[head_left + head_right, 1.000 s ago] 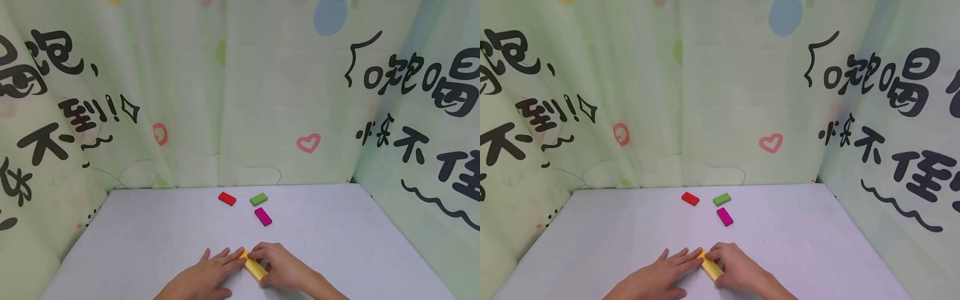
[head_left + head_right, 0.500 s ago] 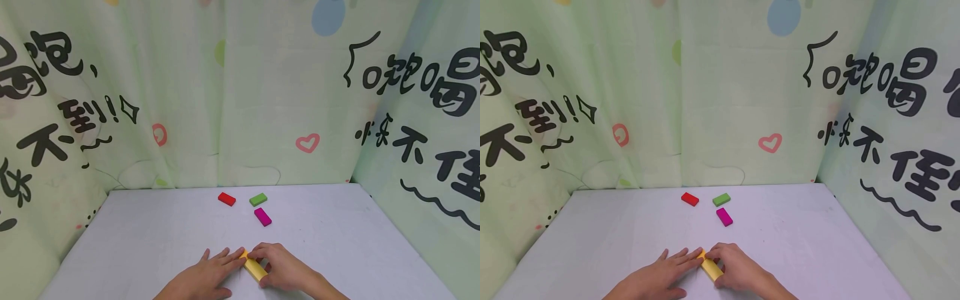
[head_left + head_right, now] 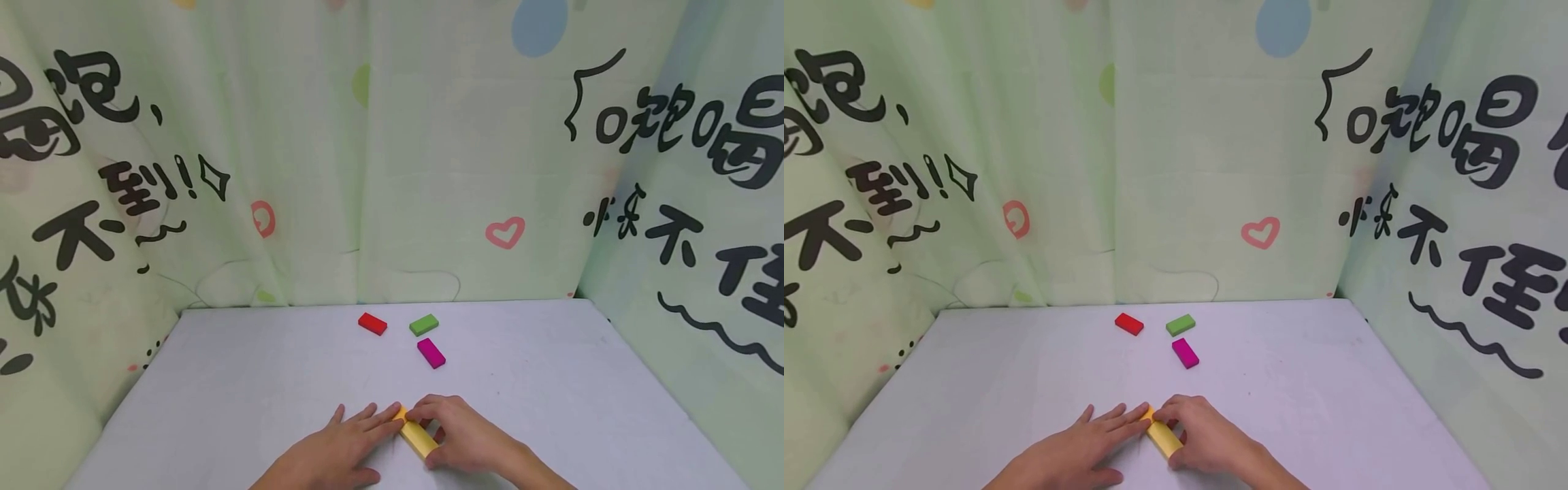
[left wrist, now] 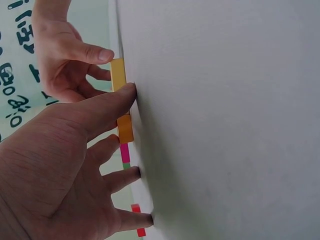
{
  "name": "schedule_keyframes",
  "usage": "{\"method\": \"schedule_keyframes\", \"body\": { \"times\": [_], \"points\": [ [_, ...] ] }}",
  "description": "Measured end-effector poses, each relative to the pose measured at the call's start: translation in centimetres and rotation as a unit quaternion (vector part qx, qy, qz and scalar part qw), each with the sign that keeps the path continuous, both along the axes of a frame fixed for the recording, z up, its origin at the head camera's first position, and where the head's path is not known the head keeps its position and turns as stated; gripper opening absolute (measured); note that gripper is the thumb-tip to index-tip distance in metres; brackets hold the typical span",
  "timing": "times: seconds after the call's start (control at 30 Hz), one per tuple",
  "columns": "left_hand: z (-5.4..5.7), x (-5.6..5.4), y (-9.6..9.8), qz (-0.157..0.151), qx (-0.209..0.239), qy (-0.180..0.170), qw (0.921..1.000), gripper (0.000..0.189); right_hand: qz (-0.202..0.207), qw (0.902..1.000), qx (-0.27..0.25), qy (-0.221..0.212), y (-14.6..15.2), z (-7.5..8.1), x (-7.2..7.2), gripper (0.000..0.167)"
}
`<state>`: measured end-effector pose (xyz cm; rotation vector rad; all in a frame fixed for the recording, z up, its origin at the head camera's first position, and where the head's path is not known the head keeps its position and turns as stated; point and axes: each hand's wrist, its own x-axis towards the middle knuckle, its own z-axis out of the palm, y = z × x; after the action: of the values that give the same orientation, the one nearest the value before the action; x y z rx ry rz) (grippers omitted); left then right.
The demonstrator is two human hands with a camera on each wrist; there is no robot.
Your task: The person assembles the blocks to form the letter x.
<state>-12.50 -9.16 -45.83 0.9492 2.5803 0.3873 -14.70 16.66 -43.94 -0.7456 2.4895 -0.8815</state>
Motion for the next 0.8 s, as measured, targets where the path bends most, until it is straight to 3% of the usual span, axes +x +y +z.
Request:
{"method": "schedule_keyframes", "body": {
  "times": [0.33, 0.8],
  "points": [
    [0.04, -0.35, 0.13, 0.010, -0.004, -0.022, 0.9997, 0.083, 0.019, 0.9995, -0.007, 0.024, 0.06, 0.03, -0.01, 0.058],
    [0.06, 0.13, -0.24, -0.002, 0.011, 0.002, 0.9999, 0.084, 0.032, 0.9989, -0.016, 0.031, 0.16, 0.15, 0.05, 0.053]
  ]
}}
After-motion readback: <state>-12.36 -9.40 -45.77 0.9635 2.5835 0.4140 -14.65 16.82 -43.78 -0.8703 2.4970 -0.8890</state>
